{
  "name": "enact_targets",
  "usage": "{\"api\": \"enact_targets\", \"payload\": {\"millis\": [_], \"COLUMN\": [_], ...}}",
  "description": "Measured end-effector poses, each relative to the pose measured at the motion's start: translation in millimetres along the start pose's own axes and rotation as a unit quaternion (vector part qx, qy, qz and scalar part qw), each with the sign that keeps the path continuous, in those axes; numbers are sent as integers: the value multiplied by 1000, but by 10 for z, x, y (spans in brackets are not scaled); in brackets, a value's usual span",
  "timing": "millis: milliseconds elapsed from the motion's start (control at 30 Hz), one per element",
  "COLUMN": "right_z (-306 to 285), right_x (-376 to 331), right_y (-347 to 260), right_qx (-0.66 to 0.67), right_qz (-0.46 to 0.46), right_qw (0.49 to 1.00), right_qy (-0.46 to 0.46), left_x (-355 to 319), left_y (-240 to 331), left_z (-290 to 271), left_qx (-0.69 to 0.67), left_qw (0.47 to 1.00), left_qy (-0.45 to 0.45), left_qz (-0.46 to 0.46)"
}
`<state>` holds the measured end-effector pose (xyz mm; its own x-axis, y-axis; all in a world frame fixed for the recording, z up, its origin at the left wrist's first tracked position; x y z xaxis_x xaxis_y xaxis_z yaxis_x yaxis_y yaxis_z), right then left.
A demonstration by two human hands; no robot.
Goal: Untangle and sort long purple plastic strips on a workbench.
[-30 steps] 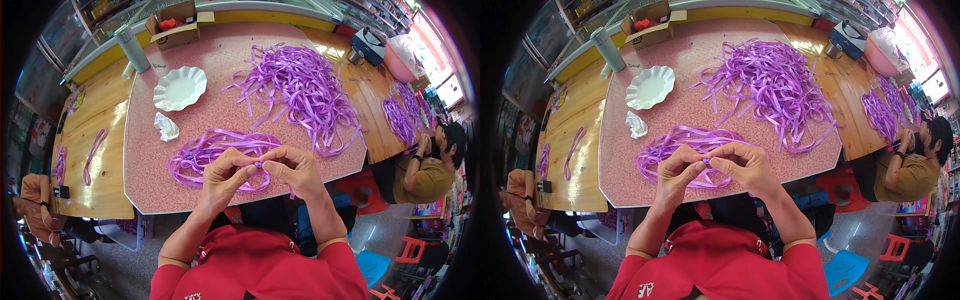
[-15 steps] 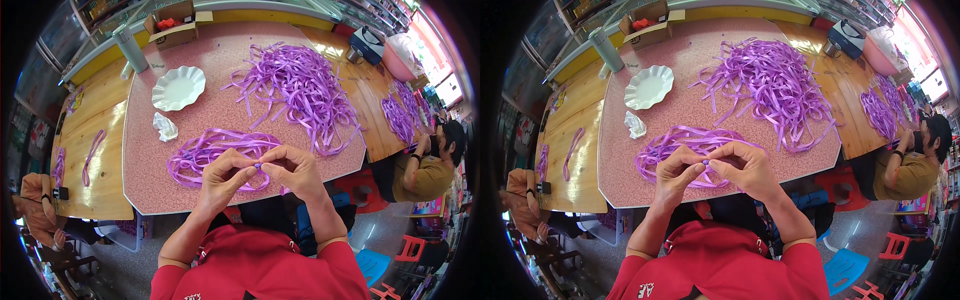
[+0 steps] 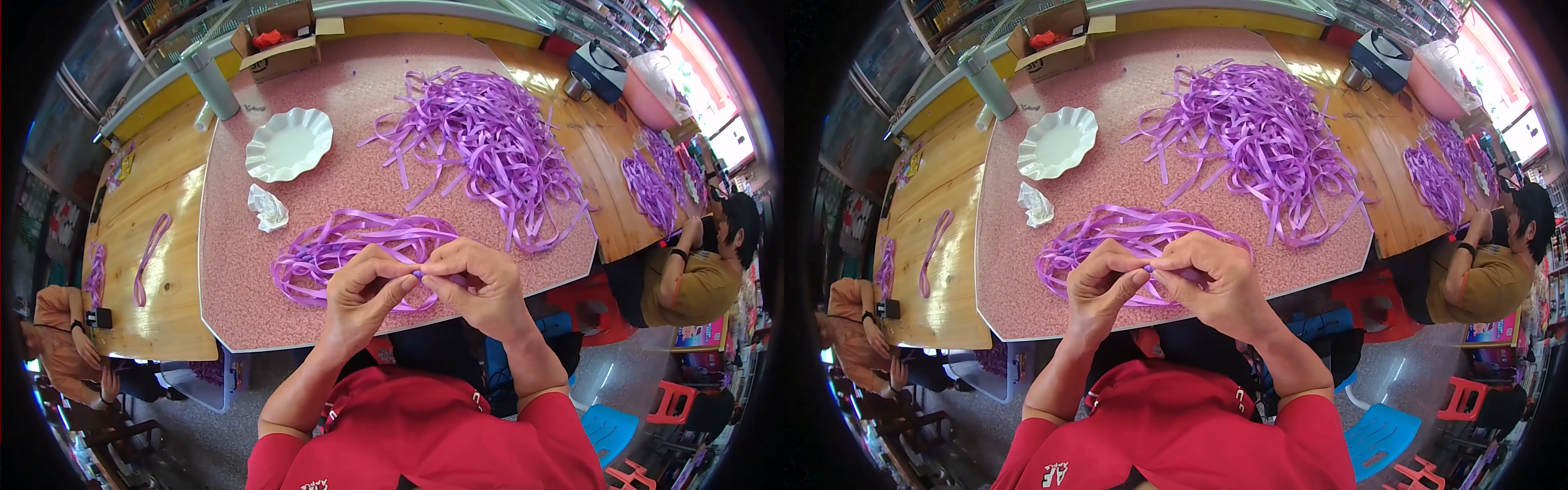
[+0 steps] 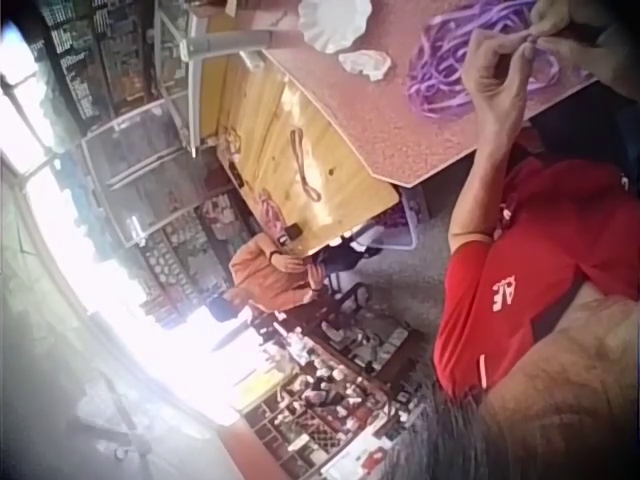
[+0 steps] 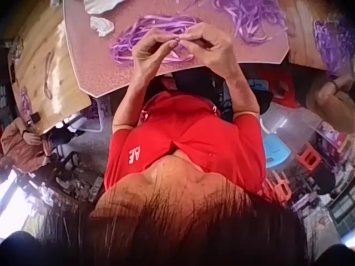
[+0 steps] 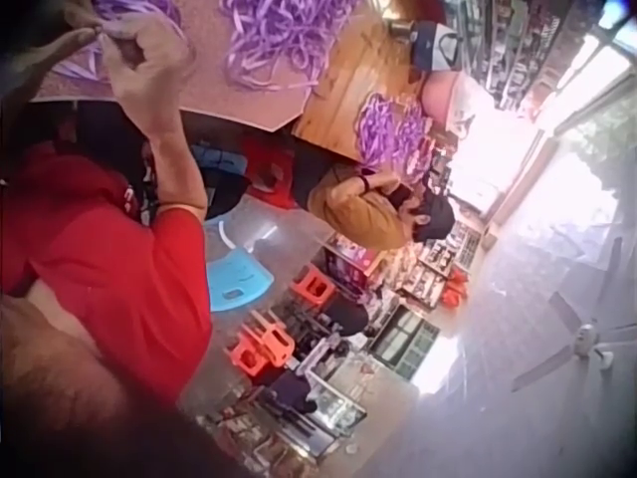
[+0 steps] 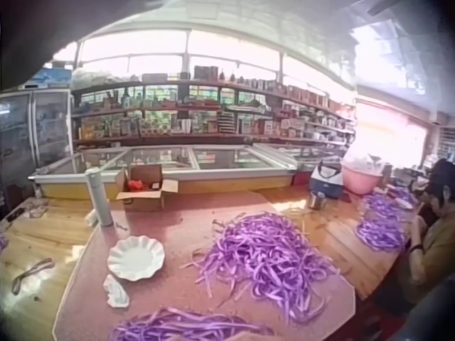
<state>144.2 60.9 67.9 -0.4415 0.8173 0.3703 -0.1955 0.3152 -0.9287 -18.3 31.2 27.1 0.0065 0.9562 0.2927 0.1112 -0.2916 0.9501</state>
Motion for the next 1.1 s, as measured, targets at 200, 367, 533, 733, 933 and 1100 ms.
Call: {"api": "enact_targets", "payload": {"millis": [200, 367, 533, 733, 933, 1100], "right_z": [11, 5, 10, 67, 30, -60], "right_x": [18, 37, -7, -62, -116, -74], "right_y": [-56, 51, 378, 370, 404, 561], "right_qx": [-62, -35, 221, 262, 235, 276], "right_qz": [-58, -14, 81, 141, 153, 151], "right_qw": [996, 999, 970, 952, 958, 943], "right_qy": [-27, -27, 59, 76, 65, 112], "left_x": [5, 33, 64, 44, 29, 31], "left_y": [77, 136, -69, -122, -26, -153], "left_z": [-19, -4, 23, -6, -32, -6], "left_qx": [101, 151, 27, -75, 32, -17], "left_qw": [995, 987, 999, 996, 996, 999], "left_qy": [-3, 17, 37, 52, 36, 45], "left_qz": [24, 52, 6, 5, 73, 24]}}
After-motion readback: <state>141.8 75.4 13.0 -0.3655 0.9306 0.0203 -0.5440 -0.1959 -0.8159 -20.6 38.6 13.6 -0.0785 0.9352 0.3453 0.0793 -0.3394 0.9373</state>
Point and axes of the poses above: each hand's wrist, its own x-axis towards the middle knuckle, its own z-axis out of the palm, y = z × x, the point moved 6 cm from there along x, towards the middle knuckle, and after that the axes turned 14 degrees about x, right-handed, at the moved point
